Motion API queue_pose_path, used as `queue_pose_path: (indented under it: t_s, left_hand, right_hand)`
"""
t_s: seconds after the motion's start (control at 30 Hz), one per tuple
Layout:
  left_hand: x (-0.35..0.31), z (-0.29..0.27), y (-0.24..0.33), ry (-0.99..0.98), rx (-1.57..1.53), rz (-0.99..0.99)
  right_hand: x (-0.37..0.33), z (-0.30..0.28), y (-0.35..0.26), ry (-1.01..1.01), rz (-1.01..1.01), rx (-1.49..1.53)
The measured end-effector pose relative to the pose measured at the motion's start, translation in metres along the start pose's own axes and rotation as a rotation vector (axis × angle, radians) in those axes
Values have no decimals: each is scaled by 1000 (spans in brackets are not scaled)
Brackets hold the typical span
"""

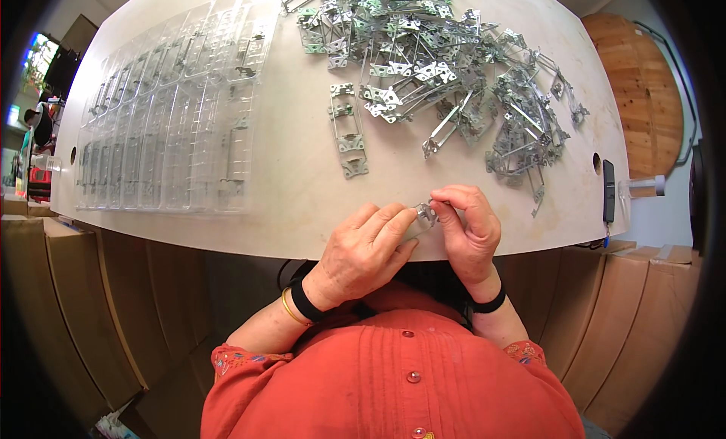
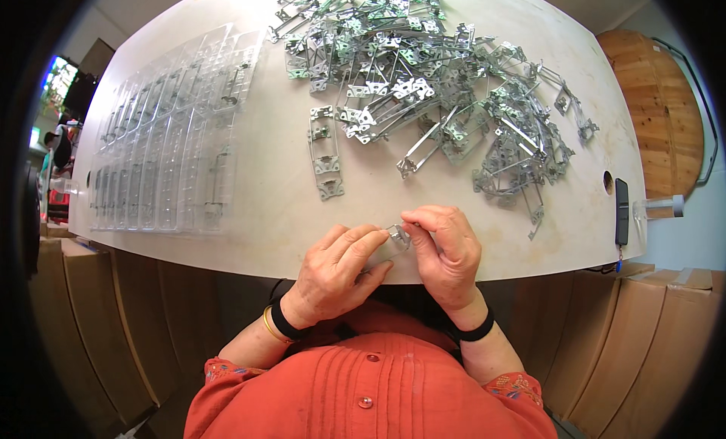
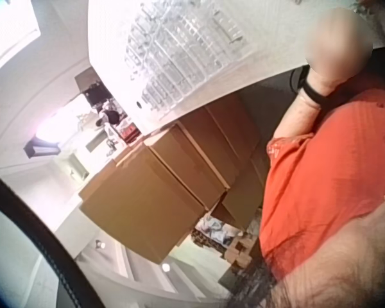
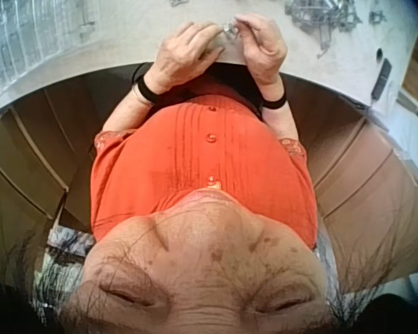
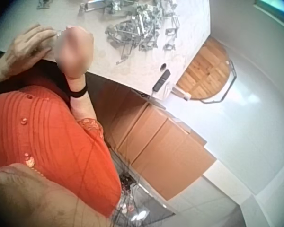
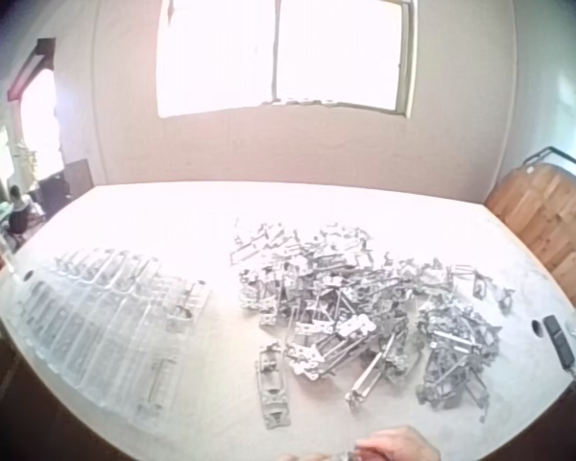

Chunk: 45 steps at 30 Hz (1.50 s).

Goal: The person repeatedly picks up small metal brackets and clear plastic strips from a table, inserts the strips into the brackets, and places the assembled units into a clear plastic tray. The process is repeated for multiple units throughout the clip.

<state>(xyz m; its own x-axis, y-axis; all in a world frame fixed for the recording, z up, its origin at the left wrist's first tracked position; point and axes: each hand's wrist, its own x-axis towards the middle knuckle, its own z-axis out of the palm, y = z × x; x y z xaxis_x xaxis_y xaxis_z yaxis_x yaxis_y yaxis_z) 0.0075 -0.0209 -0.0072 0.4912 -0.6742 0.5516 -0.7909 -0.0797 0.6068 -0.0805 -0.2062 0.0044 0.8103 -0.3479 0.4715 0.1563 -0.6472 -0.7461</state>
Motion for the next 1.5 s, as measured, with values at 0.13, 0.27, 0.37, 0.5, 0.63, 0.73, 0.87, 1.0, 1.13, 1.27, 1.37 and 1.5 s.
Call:
queue_pose_path:
  t_s: [0.13, 0.27, 0.37, 0.5, 0.63, 0.73, 0.87, 1.0, 1.13, 1.27, 1.37, 1.5]
  left_hand:
    - [0, -1, 1, -2, -3, -3]
    - [1, -1, 0, 1, -6, 4]
    - [0, 0, 0, 3, -10, 1]
    - [1, -1, 0, 3, -14, -5]
    - [1, 0, 1, 2, -22, -18]
    - [0, 0, 1, 39, -45, -80]
    - [-1, 1, 0, 60, -35, -119]
    - [0, 1, 1, 65, -31, -133]
    - [0, 1, 0, 74, -28, -129]
    - [-1, 1, 0, 79, -38, -136]
    - [0, 1, 0, 86, -46, -131]
    - [0, 1, 0, 84, -49, -130]
  right_hand:
    - [-3, -1, 1, 7, 31, 44]
    - [0, 0, 0, 2, 19, 16]
    - [0, -1, -4, 3, 3, 8]
    - [0, -2, -4, 13, -25, 11]
    - [-1, -3, -2, 30, -35, 36]
    - [-3, -2, -1, 67, -17, 37]
    - [-6, -3, -2, 80, 24, 21]
    - [-6, -4, -3, 60, 20, 20]
    - [-4, -4, -6, 48, 26, 4]
    - [-4, -4, -5, 39, 17, -3]
    - [-4, -5, -5, 31, 4, 4]
    - [-4, -4, -4, 30, 14, 10]
